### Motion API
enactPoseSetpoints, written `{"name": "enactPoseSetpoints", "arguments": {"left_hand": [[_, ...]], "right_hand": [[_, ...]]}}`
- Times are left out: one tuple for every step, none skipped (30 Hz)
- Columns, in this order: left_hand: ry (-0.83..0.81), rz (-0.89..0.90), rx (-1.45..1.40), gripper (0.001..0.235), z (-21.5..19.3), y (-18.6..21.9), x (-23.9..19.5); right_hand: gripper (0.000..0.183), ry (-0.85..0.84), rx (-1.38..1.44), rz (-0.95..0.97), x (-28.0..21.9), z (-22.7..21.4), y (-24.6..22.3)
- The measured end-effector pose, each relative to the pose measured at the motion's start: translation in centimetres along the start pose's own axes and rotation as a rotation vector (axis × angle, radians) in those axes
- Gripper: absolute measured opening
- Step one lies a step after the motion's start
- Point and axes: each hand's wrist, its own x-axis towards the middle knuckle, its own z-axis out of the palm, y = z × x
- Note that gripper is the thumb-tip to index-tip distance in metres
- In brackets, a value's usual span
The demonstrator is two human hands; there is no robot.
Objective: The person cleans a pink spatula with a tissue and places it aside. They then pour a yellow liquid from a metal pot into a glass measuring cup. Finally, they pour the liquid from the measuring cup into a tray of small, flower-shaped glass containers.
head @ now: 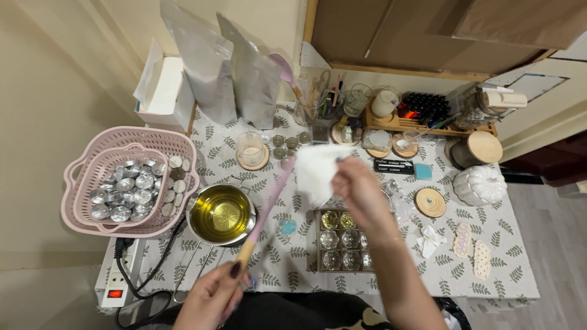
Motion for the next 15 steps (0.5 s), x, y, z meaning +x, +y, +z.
{"name": "enactPoseSetpoints", "arguments": {"left_hand": [[0.143,0.163,0.207,0.034,1.0,0.7,0.1],[0.286,0.327,0.413,0.033,2.1,1.4,0.2],[0.432,0.485,0.618,0.037,3.0,2.0,0.0],[0.498,0.426,0.739,0.037,3.8,2.7,-0.4],[0.558,0.371,0.859,0.037,4.5,3.4,-0.5],[0.618,0.316,0.977,0.038,4.9,4.1,-0.7],[0.630,0.319,1.011,0.037,5.1,4.7,-0.9],[0.642,0.322,1.045,0.037,5.1,5.2,-1.2],[0.658,0.321,1.080,0.037,5.0,5.6,-1.4],[0.634,0.315,1.104,0.038,4.7,5.9,-1.7],[0.612,0.312,1.126,0.039,4.5,6.1,-1.8],[0.589,0.309,1.149,0.040,4.4,6.1,-1.8],[0.584,0.261,1.163,0.039,4.4,5.9,-1.9],[0.580,0.212,1.176,0.038,4.3,5.5,-1.9],[0.579,0.163,1.188,0.038,4.1,5.1,-1.9]], "right_hand": [[0.023,-0.083,-0.054,0.002,0.1,0.7,0.9],[0.024,-0.082,0.013,0.107,0.0,1.2,1.5],[0.027,-0.080,0.081,0.218,-0.6,1.6,2.1],[0.030,-0.078,0.149,0.330,-1.0,2.0,2.4],[0.031,-0.079,0.197,0.318,-1.0,2.0,2.3],[0.031,-0.080,0.246,0.305,-1.0,1.8,1.9],[0.032,-0.079,0.294,0.292,-1.0,1.4,1.5],[0.032,-0.065,0.259,0.288,-0.9,1.0,1.2],[0.033,-0.055,0.226,0.288,-0.6,0.7,1.0],[0.033,-0.045,0.193,0.289,-0.5,0.3,1.0],[0.029,-0.049,0.220,0.264,-0.4,-0.1,0.9],[0.025,-0.054,0.247,0.239,-0.3,-0.6,0.9],[0.022,-0.060,0.274,0.217,-0.4,-1.2,0.9],[0.020,-0.041,0.291,0.197,-0.6,-1.8,0.7],[0.019,-0.025,0.308,0.178,-0.9,-2.3,0.5]]}}
